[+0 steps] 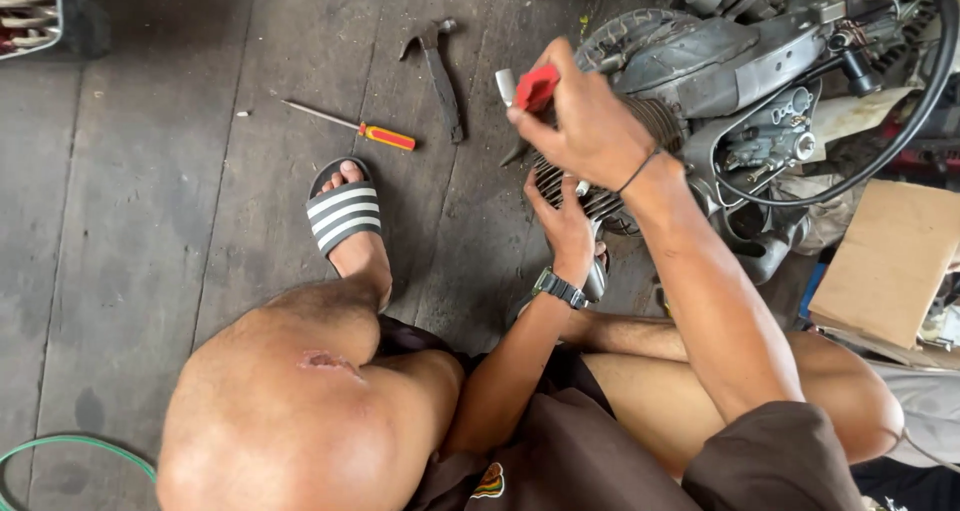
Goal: The person sits on the floor and works on a motorcycle engine, using a red-handled tool to tighten or loosen bolts on the engine casing. The person also uses a hammer to tap parts of the engine and adjusts various components with their hands.
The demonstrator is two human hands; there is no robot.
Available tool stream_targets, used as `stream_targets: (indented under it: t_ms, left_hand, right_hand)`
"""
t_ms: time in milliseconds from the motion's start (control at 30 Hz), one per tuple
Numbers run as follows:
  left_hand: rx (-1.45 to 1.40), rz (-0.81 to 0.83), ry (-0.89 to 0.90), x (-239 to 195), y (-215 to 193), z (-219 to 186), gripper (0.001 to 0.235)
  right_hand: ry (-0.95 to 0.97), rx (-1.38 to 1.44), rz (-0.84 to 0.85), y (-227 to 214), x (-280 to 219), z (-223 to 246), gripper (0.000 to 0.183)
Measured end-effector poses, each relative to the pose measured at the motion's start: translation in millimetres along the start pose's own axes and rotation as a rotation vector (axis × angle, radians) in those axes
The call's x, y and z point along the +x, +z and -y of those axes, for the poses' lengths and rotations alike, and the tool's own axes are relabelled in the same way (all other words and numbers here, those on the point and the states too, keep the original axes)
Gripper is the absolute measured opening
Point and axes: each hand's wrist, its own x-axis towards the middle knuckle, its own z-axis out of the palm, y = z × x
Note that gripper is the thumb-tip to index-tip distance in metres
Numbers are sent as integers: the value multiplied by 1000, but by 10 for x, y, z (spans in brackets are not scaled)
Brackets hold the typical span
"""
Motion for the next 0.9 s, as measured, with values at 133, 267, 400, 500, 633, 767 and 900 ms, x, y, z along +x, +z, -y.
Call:
stream_targets:
  t_ms: [133,267,400,500,633,767,900]
  left_hand:
    - [9,-1,-28,8,-6,-71,71]
    - [-35,15,-91,15,8,-73,75]
    - [5,51,-231,-41,-50,-330,79]
    - [-47,86,-258,-38,-66,-305,75]
    - [-106,72,-87,-8,-85,-208,69]
    - [-88,35,-135,-14,-55,-217,68]
    - [-151,43,-178,8,-46,-213,66]
  right_hand:
    - [24,-76,-75,-268,37,103,37]
    - [10,-144,-130,-285,92,-27,37]
    - [11,-14,-130,-254,140,85,30]
    - [46,-37,-147,-277,104,118,34]
    - [15,-31,-217,-314,-29,133,33]
    - [-51,-119,-372,-444,-217,248,37]
    - [-34,-79,-363,-304,-290,204,37]
